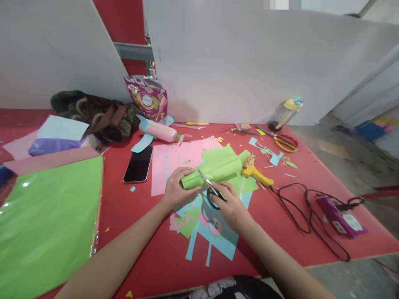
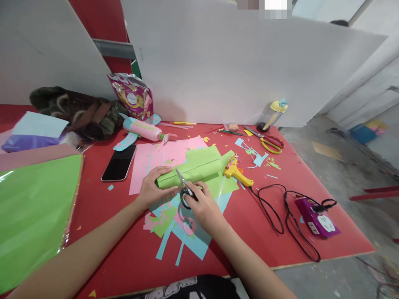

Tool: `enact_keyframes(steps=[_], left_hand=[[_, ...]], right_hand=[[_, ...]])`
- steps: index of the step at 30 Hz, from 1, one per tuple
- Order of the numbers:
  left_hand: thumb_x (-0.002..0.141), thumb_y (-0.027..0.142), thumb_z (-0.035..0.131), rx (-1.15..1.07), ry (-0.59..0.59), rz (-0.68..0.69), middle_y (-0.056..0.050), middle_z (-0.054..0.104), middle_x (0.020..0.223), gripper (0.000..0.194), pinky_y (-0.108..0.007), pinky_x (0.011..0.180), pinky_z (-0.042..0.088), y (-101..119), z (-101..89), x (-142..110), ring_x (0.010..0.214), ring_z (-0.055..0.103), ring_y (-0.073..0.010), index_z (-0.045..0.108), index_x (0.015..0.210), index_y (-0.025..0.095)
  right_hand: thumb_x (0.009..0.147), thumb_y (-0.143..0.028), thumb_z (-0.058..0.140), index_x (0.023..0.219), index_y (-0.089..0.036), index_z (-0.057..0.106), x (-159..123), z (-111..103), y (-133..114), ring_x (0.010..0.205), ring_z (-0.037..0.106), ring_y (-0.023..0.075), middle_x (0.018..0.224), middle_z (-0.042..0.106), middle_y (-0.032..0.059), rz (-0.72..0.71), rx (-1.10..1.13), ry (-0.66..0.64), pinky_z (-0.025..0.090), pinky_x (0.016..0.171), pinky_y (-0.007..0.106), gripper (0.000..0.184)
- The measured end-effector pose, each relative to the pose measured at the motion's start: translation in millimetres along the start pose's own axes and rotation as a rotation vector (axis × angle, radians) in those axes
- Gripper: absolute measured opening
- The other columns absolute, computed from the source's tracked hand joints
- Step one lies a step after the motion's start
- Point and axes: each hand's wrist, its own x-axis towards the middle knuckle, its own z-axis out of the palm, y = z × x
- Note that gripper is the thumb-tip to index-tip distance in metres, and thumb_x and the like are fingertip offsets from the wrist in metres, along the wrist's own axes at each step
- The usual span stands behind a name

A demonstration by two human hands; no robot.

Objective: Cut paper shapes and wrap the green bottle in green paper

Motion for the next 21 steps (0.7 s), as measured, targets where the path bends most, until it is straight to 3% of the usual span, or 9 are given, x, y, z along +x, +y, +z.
enact_keyframes(steps=[4,9,21], left_hand=[[0.055,0.032,0.070,0.000,-0.004,-0.002,-0.009,0.059,0.096,0.045,-0.037,0.085,0.044,0,0.0,1,0.094,0.054,-0.0219,0.057,0.095,0.016],[0.056,0.030,0.070,-0.017,-0.004,0.013,-0.009,0.058,0.097,0.045,-0.036,0.086,0.044,0,0.2,0,0.095,0.054,-0.0207,0.056,0.096,0.016],[0.056,0.028,0.070,-0.018,0.002,0.024,-0.009,0.058,0.099,0.045,-0.035,0.087,0.044,-2,0.9,-1,0.096,0.054,-0.0203,0.056,0.096,0.014]], right_hand=[[0.079,-0.007,0.041,0.080,-0.018,0.061,-6,1,-3,0.098,0.043,0.0234,0.103,0.054,0.0125,-0.007,0.016,-0.006,0.047,0.078,0.037,0.023],[0.080,-0.008,0.038,0.078,-0.020,0.060,-2,-4,14,0.096,0.041,0.0235,0.103,0.054,0.0104,0.064,-0.065,0.061,0.045,0.079,0.041,0.025],[0.076,-0.007,0.043,0.075,-0.012,0.061,-11,-23,24,0.095,0.036,0.0317,0.105,0.054,0.0174,0.186,-0.412,-0.058,0.043,0.075,0.048,0.019]])
